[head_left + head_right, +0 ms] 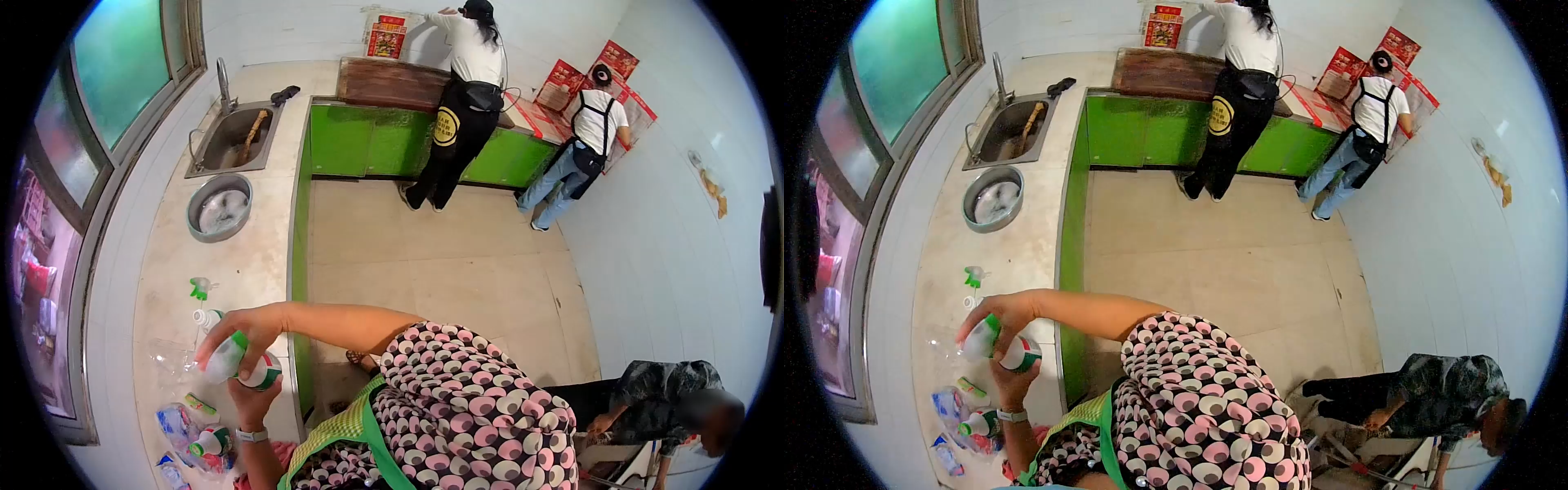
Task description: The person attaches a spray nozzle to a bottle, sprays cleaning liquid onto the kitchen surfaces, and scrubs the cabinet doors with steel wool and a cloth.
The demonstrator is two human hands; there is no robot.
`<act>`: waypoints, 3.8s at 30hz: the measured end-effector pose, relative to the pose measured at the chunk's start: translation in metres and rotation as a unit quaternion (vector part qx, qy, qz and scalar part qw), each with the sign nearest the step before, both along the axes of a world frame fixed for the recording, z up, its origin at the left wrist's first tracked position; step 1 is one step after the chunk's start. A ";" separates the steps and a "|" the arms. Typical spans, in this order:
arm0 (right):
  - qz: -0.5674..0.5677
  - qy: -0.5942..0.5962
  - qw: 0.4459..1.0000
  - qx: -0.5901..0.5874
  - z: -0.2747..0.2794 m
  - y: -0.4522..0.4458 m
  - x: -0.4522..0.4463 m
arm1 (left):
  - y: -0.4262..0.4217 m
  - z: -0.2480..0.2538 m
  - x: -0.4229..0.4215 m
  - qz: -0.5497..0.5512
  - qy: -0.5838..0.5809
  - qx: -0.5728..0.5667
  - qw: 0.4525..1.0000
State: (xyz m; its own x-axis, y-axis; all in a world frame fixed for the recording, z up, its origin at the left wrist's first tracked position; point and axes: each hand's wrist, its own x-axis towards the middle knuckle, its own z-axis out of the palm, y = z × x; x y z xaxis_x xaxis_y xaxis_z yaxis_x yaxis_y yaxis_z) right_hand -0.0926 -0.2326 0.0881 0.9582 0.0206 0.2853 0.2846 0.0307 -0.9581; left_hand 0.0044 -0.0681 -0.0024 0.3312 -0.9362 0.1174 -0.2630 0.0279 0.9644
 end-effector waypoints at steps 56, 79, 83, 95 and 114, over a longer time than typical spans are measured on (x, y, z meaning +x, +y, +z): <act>0.547 0.130 0.815 0.139 -0.014 0.129 0.093 | 0.121 0.027 -0.102 0.401 -0.116 -0.024 0.908; 0.337 -0.015 0.941 0.027 -0.002 0.107 0.076 | 0.146 0.053 -0.074 0.439 0.004 -0.007 0.899; 0.461 0.089 0.882 -0.044 0.029 0.105 0.099 | 0.135 0.046 -0.070 0.329 -0.098 -0.016 0.939; 0.493 -0.027 0.869 -0.017 0.008 0.104 0.091 | 0.107 0.046 -0.048 0.332 -0.174 -0.112 0.920; 0.098 0.006 0.995 -0.007 0.000 0.109 0.060 | 0.081 0.060 -0.049 0.364 -0.105 -0.068 0.923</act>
State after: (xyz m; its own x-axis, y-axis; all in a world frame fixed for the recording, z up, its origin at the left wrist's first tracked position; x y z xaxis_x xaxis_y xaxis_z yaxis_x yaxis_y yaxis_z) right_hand -0.0322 -0.1235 0.0885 0.9386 0.2114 0.2726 0.2631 0.0721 -0.9621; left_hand -0.0447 0.0130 0.0573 0.8234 -0.4464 0.3504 -0.4404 -0.1130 0.8907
